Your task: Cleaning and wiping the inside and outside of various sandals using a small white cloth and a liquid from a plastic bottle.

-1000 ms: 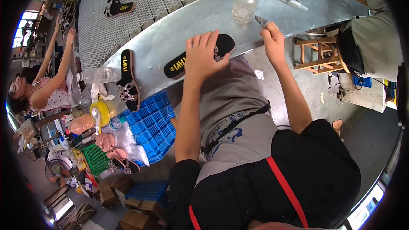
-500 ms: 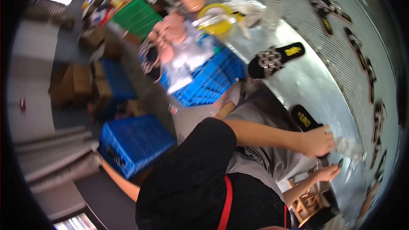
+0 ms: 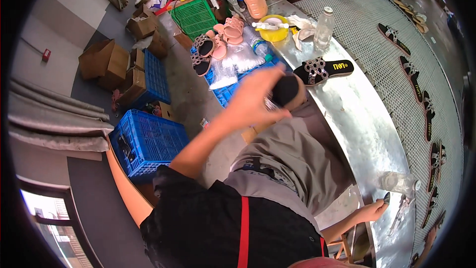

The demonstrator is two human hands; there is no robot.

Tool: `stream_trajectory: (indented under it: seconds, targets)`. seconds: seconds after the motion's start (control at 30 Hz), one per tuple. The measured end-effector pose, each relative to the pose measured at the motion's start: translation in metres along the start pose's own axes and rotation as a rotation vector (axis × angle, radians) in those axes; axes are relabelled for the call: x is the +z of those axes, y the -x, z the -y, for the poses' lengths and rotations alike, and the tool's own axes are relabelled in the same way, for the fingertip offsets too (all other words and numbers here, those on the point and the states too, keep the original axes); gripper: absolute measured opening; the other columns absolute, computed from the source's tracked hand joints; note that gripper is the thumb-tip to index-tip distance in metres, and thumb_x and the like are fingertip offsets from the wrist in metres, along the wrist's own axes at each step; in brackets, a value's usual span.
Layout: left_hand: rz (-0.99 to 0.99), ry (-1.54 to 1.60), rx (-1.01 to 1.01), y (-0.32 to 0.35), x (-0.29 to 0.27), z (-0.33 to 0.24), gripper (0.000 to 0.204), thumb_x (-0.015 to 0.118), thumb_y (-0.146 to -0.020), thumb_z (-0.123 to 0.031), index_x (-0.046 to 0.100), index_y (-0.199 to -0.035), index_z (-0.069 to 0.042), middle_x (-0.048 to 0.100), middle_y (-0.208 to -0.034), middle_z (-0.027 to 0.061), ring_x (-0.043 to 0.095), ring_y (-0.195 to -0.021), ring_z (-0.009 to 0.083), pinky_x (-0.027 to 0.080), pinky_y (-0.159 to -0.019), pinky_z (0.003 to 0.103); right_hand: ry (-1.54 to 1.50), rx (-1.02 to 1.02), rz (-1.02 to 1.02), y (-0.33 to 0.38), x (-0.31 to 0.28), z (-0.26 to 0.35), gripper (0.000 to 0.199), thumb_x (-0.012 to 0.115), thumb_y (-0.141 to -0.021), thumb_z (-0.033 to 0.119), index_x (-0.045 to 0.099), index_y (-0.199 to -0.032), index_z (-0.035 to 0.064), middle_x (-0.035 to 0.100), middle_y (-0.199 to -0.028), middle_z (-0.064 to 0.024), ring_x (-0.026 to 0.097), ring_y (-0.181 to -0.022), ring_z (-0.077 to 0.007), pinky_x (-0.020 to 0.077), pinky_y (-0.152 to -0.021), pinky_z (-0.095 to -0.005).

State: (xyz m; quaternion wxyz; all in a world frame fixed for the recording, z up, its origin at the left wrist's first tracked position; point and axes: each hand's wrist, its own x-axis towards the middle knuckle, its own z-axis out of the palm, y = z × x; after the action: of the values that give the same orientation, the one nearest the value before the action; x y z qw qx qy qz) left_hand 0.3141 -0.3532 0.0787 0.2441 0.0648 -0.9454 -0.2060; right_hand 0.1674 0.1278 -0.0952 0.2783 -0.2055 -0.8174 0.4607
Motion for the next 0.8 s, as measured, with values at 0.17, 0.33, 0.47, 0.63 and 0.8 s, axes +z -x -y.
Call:
stream_trajectory:
  seconds: [0.17, 0.33, 0.47, 0.63, 0.8]
  targets:
    - [-0.098, -0.294, -0.196, 0.003, -0.054, 0.063, 0.096, 0.093, -0.067, -0.038, 0.052, -0.148, -0.004, 0.056, -0.144, 0.0167, 0.054, -0.133, 0.0354, 0.042, -0.111, 0.046, -0.122, -0.092, -0.016, 0.011, 0.005, 0.016, 0.022, 0.055, -0.095, 0.018, 0.058, -0.089, -0.0027, 0.043, -0.075, -0.0067, 0.038, -0.072, -0.0174, 0.0388, -0.065, -0.0336]
    - [-0.082, -0.462, -0.194, 0.007, -0.068, 0.11, 0.095, 0.094, -0.067, -0.03, 0.05, -0.15, -0.012, 0.053, -0.15, 0.0154, 0.051, -0.138, 0.0345, 0.038, -0.115, 0.053, -0.067, -0.109, 0.031, 0.001, 0.002, 0.001, 0.021, 0.055, -0.096, 0.018, 0.057, -0.089, -0.0018, 0.044, -0.077, -0.0071, 0.038, -0.072, -0.0179, 0.0391, -0.065, -0.0333]
    - [-0.024, -0.539, -0.158, -0.012, -0.086, 0.175, 0.092, 0.091, -0.066, -0.026, 0.05, -0.148, -0.015, 0.054, -0.15, 0.011, 0.051, -0.139, 0.0323, 0.036, -0.115, 0.059, -0.051, -0.133, 0.094, 0.001, -0.006, -0.007, 0.021, 0.054, -0.097, 0.017, 0.055, -0.086, -0.0017, 0.045, -0.078, -0.0092, 0.04, -0.073, -0.0192, 0.0408, -0.068, -0.0323]
    - [0.07, -0.613, -0.18, -0.044, -0.121, 0.254, 0.09, 0.089, -0.066, -0.019, 0.051, -0.147, -0.02, 0.053, -0.15, 0.0036, 0.049, -0.141, 0.0269, 0.043, -0.104, 0.057, 0.02, -0.068, 0.13, -0.004, -0.006, -0.003, 0.025, 0.054, -0.096, 0.021, 0.058, -0.088, -0.0027, 0.047, -0.077, -0.0078, 0.041, -0.073, -0.0188, 0.038, -0.067, -0.0334]
    - [0.482, -0.72, 0.097, -0.064, -0.121, 0.336, 0.087, 0.086, -0.069, -0.008, 0.049, -0.147, -0.021, 0.051, -0.15, 0.0013, 0.046, -0.144, 0.0201, 0.046, -0.097, 0.061, 0.021, -0.157, 0.107, -0.011, -0.007, -0.022, 0.028, 0.054, -0.098, 0.024, 0.061, -0.092, -0.0031, 0.049, -0.078, -0.0066, 0.041, -0.074, -0.0177, 0.0381, -0.067, -0.033]
